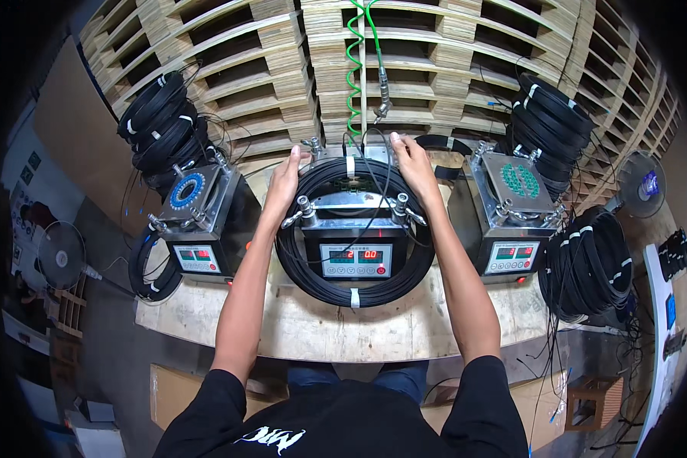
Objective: Securing and preparing wire coils using industrial equipment and applying protective covers.
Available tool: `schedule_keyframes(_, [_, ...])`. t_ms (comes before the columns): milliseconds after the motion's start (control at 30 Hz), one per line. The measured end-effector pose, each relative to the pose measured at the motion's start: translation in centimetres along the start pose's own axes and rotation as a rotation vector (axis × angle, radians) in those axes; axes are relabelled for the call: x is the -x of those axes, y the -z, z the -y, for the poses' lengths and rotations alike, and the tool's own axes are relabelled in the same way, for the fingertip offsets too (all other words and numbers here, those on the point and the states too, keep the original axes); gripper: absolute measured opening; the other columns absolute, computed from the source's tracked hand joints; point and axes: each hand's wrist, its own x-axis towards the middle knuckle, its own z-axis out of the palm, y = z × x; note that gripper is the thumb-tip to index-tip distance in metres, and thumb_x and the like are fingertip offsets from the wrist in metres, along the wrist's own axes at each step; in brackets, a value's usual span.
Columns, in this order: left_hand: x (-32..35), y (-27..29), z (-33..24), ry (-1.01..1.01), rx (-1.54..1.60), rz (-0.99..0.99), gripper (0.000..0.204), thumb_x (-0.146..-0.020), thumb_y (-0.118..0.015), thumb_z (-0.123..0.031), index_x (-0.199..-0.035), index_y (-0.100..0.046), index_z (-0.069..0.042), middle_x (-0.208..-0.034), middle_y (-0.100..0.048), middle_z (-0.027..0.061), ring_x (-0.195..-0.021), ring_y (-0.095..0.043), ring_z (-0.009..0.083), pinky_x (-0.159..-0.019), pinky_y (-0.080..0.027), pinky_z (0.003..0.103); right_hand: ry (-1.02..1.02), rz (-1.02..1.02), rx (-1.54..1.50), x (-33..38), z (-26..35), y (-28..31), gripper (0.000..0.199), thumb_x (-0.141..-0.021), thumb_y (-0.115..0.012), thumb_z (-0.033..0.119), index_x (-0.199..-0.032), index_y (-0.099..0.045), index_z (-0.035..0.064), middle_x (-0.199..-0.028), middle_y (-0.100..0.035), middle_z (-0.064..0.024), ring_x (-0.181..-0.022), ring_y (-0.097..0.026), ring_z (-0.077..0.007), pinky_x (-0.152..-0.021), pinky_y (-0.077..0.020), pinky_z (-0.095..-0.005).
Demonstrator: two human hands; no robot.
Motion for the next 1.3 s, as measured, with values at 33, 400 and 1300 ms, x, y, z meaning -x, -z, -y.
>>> schedule_keyframes(33, [0.0, 0.1, 0.3, -0.015, 0.031, -0.004, 0.069, -0.103, -0.038, -0.061, -0.125, -0.066, -0.002, -0.117, -0.067, 0.0154, -0.105, -0.06, 0.022, -0.095, -0.045, 0.033, 0.01, 0.005, -0.068, 0.1, 0.2, -0.2, 0.053, -0.105, -0.045, 0.048, -0.118, -0.064, -0.0004, -0.088, -0.062, -0.0039, -0.082, -0.056, -0.0129, -0.071, -0.0455, -0.0289])
schedule_keyframes(400, [-0.3, 0.2, 0.2, -0.02, 0.226, 0.199, 0.069, -0.102, -0.04, -0.06, -0.126, -0.064, 0.0, -0.12, -0.065, 0.0132, -0.107, -0.061, 0.0221, -0.098, -0.044, 0.034, -0.099, -0.077, 0.055, -0.1, -0.4, 0.1, 0.069, -0.103, -0.039, 0.057, -0.121, -0.064, -0.0042, -0.108, -0.069, -0.0252, -0.104, -0.066, -0.0364, -0.094, -0.0474, -0.0404])
schedule_keyframes(1300, [-1.9, 3.3, -0.1, 0.329, 0.468, 0.439, 0.096, -0.089, -0.034, -0.082, -0.157, -0.028, -0.015, -0.135, -0.05, 0.0334, -0.093, -0.069, 0.0216, -0.071, -0.058, 0.03, -0.306, 0.014, -0.056, 0.3, 0.9, 0.5, 0.084, -0.102, -0.028, 0.066, -0.124, -0.064, -0.0061, -0.109, -0.069, -0.0156, -0.074, -0.059, -0.0183, -0.079, -0.0484, -0.0324])
